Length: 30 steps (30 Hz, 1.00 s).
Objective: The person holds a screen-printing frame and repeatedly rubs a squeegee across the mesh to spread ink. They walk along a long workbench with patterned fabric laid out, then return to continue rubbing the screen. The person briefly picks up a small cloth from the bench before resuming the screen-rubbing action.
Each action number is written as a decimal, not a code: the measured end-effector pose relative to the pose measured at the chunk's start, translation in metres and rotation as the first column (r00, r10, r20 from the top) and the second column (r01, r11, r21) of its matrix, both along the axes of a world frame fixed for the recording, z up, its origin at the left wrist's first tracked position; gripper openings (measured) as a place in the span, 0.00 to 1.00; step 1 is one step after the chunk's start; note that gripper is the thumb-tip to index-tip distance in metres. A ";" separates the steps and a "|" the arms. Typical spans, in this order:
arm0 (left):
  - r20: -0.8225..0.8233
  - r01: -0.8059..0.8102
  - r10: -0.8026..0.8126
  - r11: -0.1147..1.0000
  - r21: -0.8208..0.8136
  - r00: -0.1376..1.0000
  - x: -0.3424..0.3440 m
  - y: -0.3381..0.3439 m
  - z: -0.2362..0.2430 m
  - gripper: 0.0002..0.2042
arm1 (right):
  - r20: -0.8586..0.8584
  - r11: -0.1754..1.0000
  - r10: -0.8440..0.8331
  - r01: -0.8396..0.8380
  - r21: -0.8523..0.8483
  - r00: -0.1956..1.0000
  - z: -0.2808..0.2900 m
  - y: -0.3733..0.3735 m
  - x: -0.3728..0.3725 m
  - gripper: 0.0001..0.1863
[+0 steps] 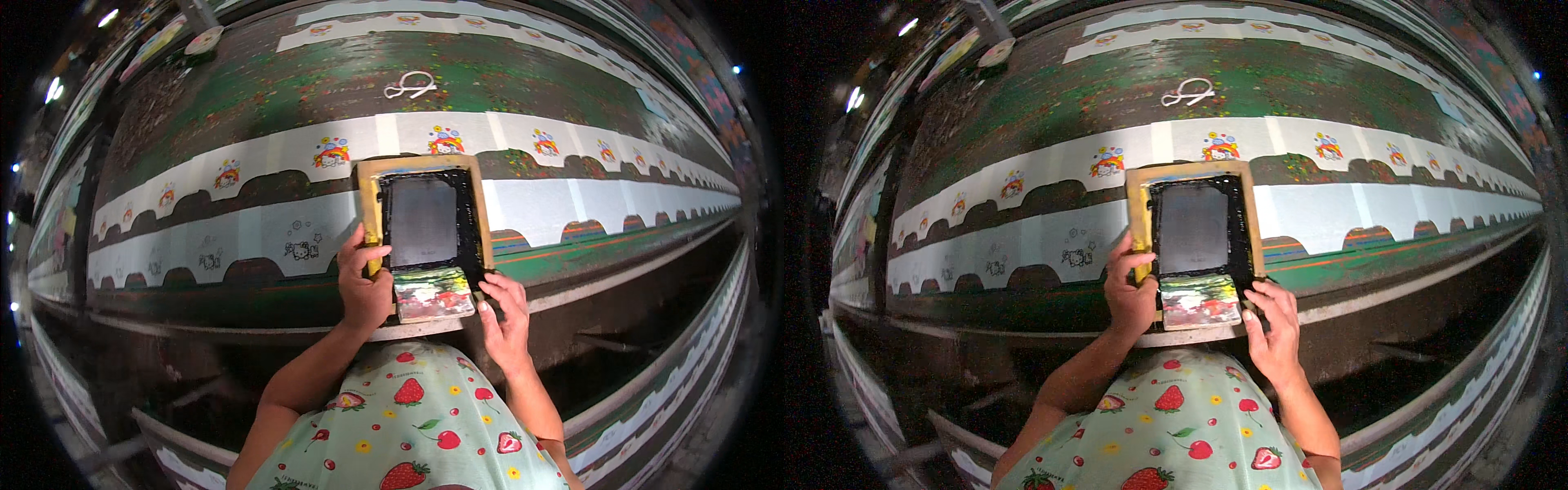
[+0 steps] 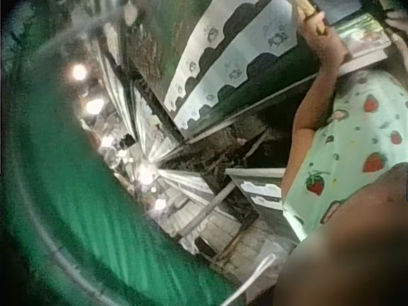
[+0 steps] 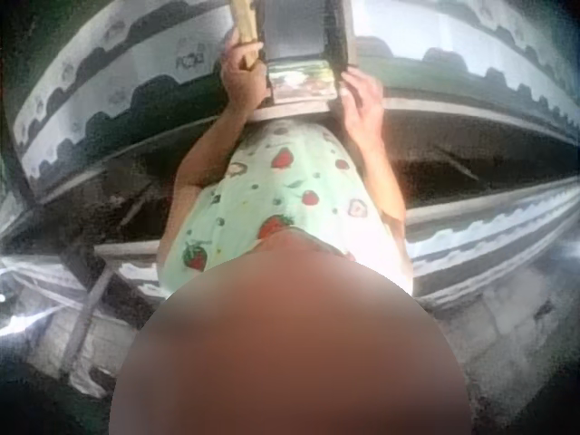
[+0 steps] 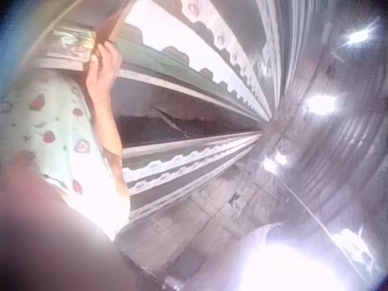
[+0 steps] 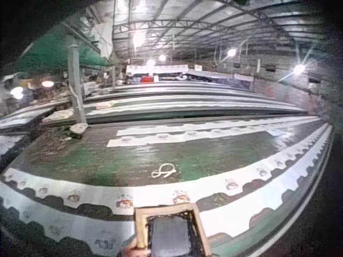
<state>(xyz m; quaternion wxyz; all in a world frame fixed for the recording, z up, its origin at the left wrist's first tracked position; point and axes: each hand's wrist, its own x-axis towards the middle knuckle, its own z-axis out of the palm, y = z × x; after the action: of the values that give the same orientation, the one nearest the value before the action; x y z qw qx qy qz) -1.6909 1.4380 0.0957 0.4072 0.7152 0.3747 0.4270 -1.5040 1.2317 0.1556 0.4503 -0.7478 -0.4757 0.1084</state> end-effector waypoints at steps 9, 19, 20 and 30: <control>0.026 0.009 -0.006 0.995 -0.102 1.000 0.008 -0.003 -0.006 0.20 | 0.382 0.901 0.435 -0.393 -0.185 0.816 0.023 0.026 -0.001 0.19; 0.035 -0.018 0.020 0.998 -0.057 0.999 0.013 -0.002 -0.018 0.23 | 0.370 0.740 0.659 -0.478 -0.473 0.655 0.060 0.068 0.029 0.21; 0.045 -0.022 0.024 0.999 -0.045 0.999 0.013 -0.002 -0.018 0.23 | 0.325 0.706 0.692 -0.509 -0.492 0.645 0.066 0.076 0.039 0.21; 0.180 0.023 0.027 0.963 -0.268 0.983 0.006 0.000 -0.025 0.24 | 0.273 0.752 0.634 -0.494 -0.437 0.724 0.052 0.193 0.099 0.23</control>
<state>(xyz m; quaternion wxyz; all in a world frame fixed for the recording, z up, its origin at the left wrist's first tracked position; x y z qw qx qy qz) -1.6845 1.4382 0.0708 0.5326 0.6107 0.3911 0.4364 -1.4045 1.4250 0.2075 0.1526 -0.6344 -0.7398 0.1640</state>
